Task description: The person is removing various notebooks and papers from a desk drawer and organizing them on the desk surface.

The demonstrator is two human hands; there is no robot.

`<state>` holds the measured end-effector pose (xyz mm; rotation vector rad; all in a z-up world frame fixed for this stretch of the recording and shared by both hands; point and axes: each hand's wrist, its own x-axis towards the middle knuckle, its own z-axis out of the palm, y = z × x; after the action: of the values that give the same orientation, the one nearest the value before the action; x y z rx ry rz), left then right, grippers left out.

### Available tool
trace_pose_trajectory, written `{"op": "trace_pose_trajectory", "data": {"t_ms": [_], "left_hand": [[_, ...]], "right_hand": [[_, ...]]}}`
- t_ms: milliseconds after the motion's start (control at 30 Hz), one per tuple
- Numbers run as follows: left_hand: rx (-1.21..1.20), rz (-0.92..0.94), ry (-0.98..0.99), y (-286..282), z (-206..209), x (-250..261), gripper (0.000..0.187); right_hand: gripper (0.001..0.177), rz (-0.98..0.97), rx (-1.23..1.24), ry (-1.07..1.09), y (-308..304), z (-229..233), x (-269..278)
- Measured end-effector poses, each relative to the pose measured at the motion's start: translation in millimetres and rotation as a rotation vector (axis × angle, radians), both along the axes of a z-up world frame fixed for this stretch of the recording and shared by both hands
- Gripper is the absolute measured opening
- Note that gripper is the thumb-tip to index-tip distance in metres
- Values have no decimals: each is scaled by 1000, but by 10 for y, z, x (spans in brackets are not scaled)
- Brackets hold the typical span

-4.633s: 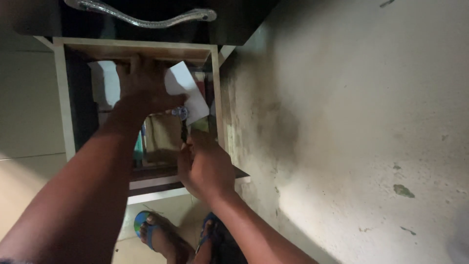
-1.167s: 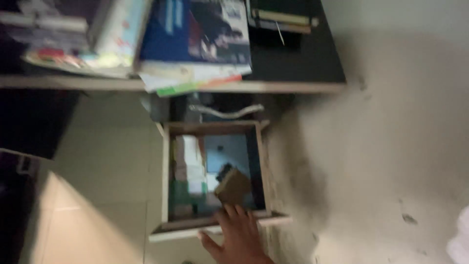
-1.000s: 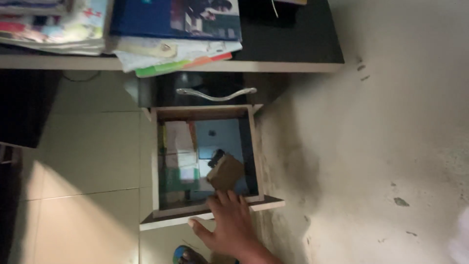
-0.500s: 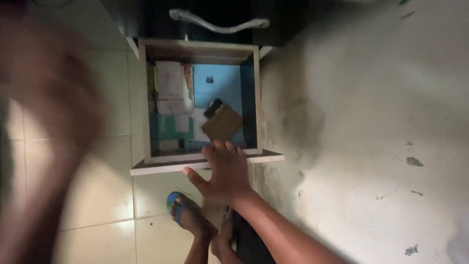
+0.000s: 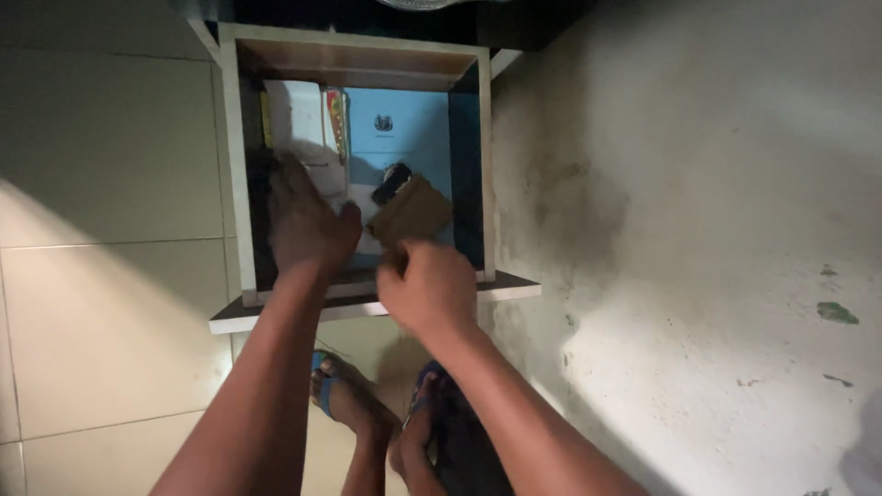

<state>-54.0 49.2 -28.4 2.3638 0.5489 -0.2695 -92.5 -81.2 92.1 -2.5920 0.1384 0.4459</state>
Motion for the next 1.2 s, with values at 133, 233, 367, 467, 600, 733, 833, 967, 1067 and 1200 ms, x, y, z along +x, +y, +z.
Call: {"op": "trace_pose_trajectory", "data": {"t_ms": [133,233,367,467,600,733,833,967,1067,1200], "left_hand": [[44,-95,-42,-141,-600,37,113],[138,-349,-38,-176,-379,56,96],[-118,-277,136,-59,-230,154,83],[-116,-49,-82,-113,-567,188,92],[79,-243,-15,-243,-171,251,96],[158,-422,-155,-181,-768,106,82],[81,-106,-192,-86,-369,137,87],[-99,88,-8,-63,-173,213,85],[-142,29,-121,-58,-285,196,77],[-336,197,-171,-13,-800,261,71]], "right_hand": [[22,10,-121,61,65,-10,-6],[23,-3,-123,88,86,39,-1],[23,2,-124,74,84,0,2],[22,16,-123,35,101,-32,-28],[22,39,-93,-5,84,13,-46],[20,69,-25,-57,89,93,-43],[20,61,-7,-93,85,36,-55],[21,66,-41,-108,95,19,-65],[21,84,-51,-140,73,-23,-86],[20,87,-30,-180,73,-87,-111]]}}
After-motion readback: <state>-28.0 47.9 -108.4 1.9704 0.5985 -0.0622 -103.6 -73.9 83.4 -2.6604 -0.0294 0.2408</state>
